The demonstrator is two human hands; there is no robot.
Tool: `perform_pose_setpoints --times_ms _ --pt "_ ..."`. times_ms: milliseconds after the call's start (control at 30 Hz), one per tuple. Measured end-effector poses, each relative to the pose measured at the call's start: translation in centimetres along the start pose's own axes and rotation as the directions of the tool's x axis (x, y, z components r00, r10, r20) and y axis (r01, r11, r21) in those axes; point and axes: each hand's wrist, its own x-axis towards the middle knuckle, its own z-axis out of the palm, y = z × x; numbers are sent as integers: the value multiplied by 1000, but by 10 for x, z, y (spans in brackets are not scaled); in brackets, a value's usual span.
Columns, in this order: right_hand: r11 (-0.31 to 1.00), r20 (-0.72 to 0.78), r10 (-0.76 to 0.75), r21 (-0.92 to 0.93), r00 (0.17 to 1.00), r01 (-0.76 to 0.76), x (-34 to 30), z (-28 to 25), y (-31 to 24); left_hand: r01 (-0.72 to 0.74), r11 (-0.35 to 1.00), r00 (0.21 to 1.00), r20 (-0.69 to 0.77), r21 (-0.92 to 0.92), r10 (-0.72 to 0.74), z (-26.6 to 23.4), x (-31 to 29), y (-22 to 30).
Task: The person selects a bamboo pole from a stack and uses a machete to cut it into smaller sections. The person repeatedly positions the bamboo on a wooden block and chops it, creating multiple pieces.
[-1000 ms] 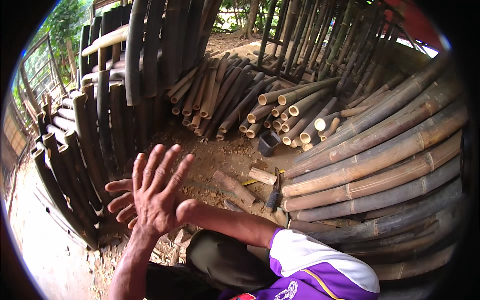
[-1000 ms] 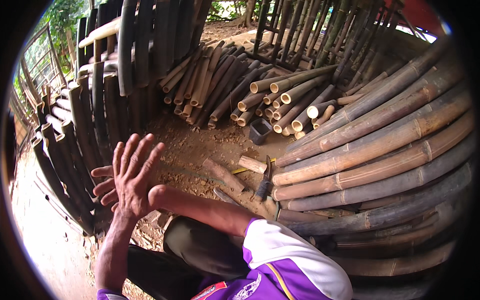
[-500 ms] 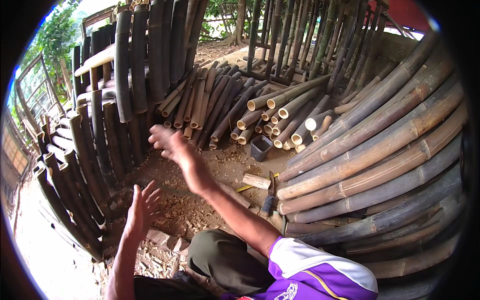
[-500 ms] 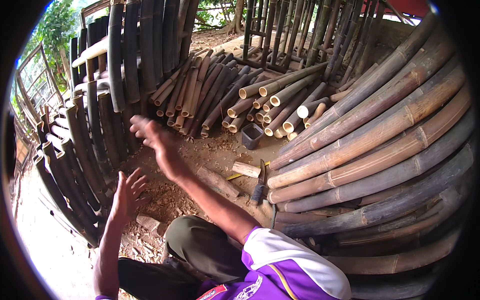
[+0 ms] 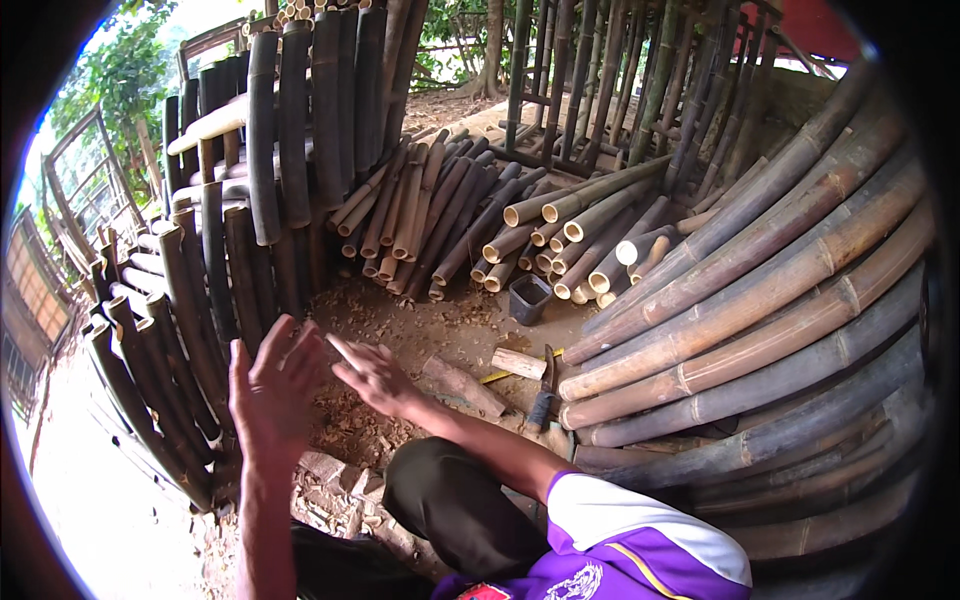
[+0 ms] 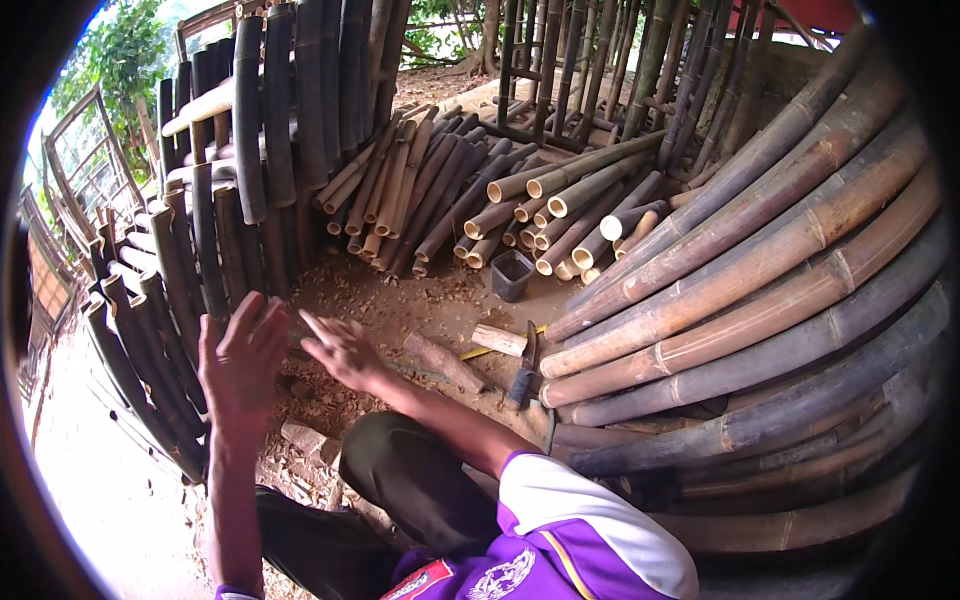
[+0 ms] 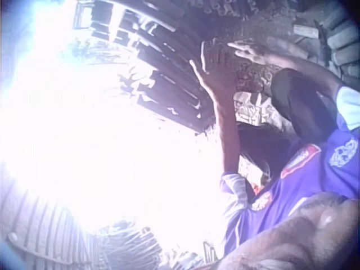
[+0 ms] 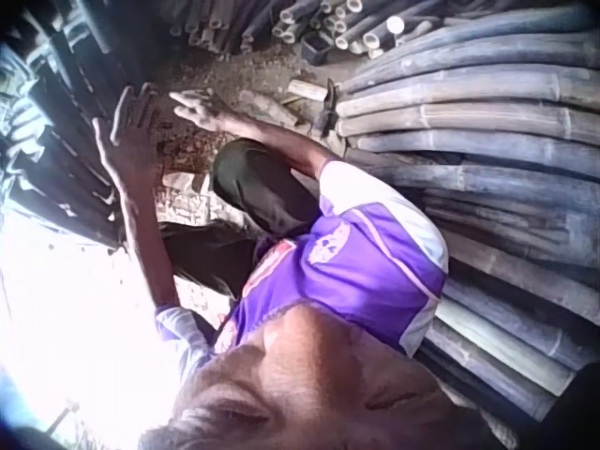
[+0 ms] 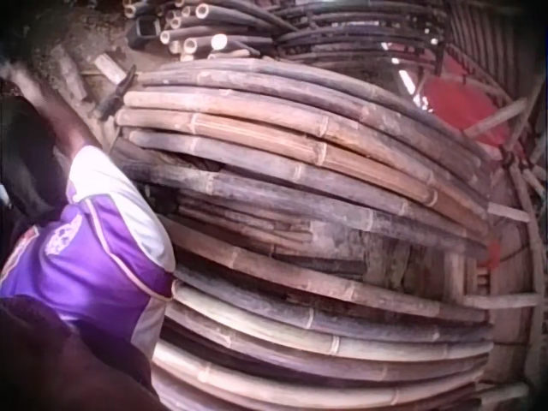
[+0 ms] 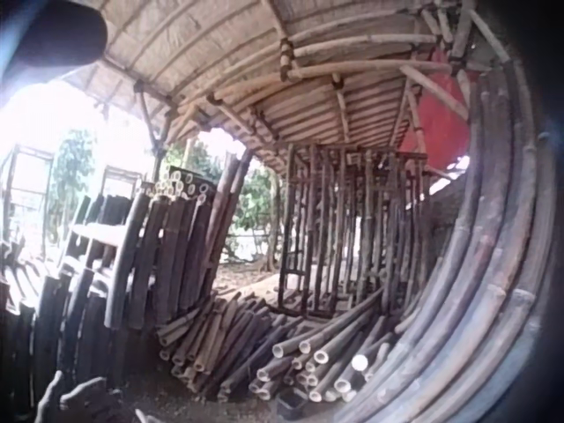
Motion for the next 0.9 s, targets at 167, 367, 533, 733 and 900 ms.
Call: perform_pose_setpoints --times_ms 167,367,533,733,900 --pt "604 432 738 -81 518 -793 -227 18 104 -294 563 919 65 773 390 21 -62 69" --pt "391 549 773 -16 319 -920 -382 -9 65 -61 511 918 -153 857 367 -78 -122 98" --pt "338 523 792 55 316 -940 -411 -30 48 74 465 926 -234 882 297 -127 -141 63" --pt "326 503 789 145 354 -934 -423 -43 40 202 151 978 -207 968 16 -107 -160 29" --pt "359 522 732 249 437 -899 -405 -38 46 130 29 991 -130 991 20 -123 -164 31"
